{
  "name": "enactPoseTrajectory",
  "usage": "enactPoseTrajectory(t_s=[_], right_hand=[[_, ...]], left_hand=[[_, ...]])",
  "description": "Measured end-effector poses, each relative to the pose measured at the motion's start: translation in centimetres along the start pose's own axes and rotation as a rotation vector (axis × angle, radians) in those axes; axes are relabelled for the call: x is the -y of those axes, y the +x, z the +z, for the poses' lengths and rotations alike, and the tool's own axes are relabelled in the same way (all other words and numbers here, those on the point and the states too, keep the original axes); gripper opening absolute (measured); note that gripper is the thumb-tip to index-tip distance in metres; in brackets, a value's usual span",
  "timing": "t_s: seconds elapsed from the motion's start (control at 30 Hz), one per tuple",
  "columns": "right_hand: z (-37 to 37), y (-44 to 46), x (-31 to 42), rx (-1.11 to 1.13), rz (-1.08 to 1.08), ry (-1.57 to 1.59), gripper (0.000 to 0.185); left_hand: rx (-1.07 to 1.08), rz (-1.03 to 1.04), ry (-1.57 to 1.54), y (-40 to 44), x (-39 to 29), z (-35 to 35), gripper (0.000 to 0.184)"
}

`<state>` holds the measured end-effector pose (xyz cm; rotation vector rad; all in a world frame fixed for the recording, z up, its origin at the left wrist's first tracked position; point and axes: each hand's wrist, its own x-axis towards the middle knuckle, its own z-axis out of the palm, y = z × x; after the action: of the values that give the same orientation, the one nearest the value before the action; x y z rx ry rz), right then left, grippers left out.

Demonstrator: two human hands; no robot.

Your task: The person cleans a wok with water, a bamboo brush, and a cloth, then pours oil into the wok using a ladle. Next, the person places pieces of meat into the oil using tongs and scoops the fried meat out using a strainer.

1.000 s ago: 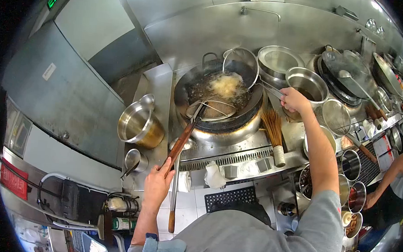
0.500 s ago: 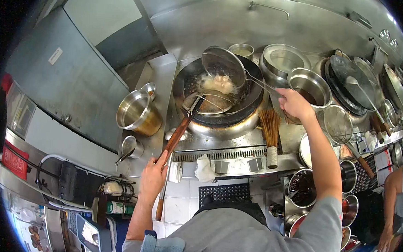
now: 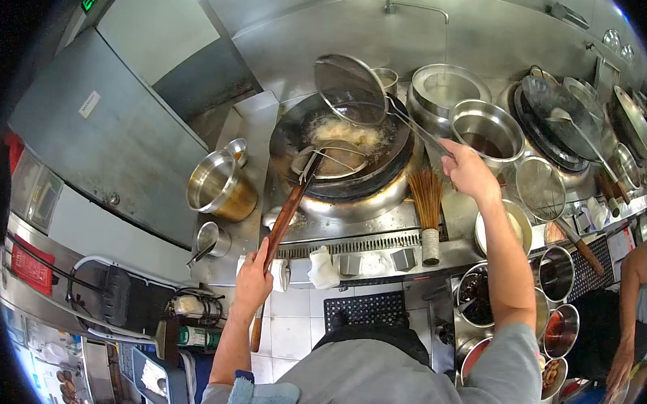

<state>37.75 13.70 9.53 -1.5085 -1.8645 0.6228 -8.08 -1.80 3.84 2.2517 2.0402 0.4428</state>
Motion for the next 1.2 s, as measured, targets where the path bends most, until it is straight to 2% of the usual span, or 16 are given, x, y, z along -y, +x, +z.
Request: enactPoseTrajectory(t_s=[0.17,0.27,0.33,0.4,0.43,0.47,0.5,0.53,0.6,0.7,0.77,0.83,0.97,1.03,1.1,1.2], right_hand=[[6.7,-1.3,1.1,0.024,0.369,0.838,0.046],[11.6,-2.0,4.5,-0.047,0.320,1.078,0.058],[14.7,-3.0,9.4,-0.077,0.297,1.197,0.067],[18.1,-4.5,15.6,-0.124,0.277,1.317,0.067],[20.0,-5.3,18.4,-0.140,0.262,1.378,0.067],[21.8,-6.3,21.2,-0.145,0.236,1.362,0.068],[23.6,-7.0,23.6,-0.158,0.206,1.345,0.069],[25.2,-7.4,25.3,-0.157,0.199,1.216,0.069],[28.5,-7.6,26.4,-0.288,0.067,1.085,0.068],[28.3,-11.8,28.8,-0.233,-0.023,1.011,0.064],[28.8,-17.2,27.6,-0.135,-0.115,0.903,0.037],[32.9,-22.4,23.9,0.041,0.273,0.908,0.030],[49.3,-26.1,14.8,0.367,0.782,0.923,0.073],[52.1,-24.0,16.1,0.527,1.093,1.330,0.083],[53.7,-22.3,18.5,0.523,1.025,1.595,0.077],[55.3,-21.4,19.0,0.478,0.815,1.385,0.069]], left_hand=[[0.061,-0.018,-0.093,-0.3,0.4,-1.1,0.077],[-0.005,0.068,-0.158,0.6,0.8,-1.9,0.077],[-0.069,0.185,-0.378,2.7,0.2,-3.1,0.061],[0.175,0.051,-0.942,5.0,-1.5,-4.4,0.045],[0.290,-0.065,-1.404,6.2,-1.7,-3.8,0.046],[0.494,-0.144,-1.655,7.5,-2.6,-5.1,0.049],[0.837,-0.059,-1.882,9.8,-0.5,-3.1,0.040],[0.756,-0.323,-1.617,9.9,-0.8,-5.0,0.030],[0.672,-0.268,-1.607,10.3,0.5,-4.8,0.020],[0.499,-0.330,-1.777,9.7,1.3,-7.2,0.015],[0.446,-0.315,-1.698,11.5,4.6,-7.4,0.016],[0.562,-0.283,-1.796,12.2,7.7,-9.0,0.018],[0.577,-0.279,-1.830,11.5,9.1,-10.1,0.018],[0.551,-0.296,-1.877,11.0,8.3,-10.3,0.018],[0.561,-0.304,-1.907,10.5,7.8,-9.8,0.018],[0.572,-0.306,-1.938,11.0,7.5,-8.4,0.018]])
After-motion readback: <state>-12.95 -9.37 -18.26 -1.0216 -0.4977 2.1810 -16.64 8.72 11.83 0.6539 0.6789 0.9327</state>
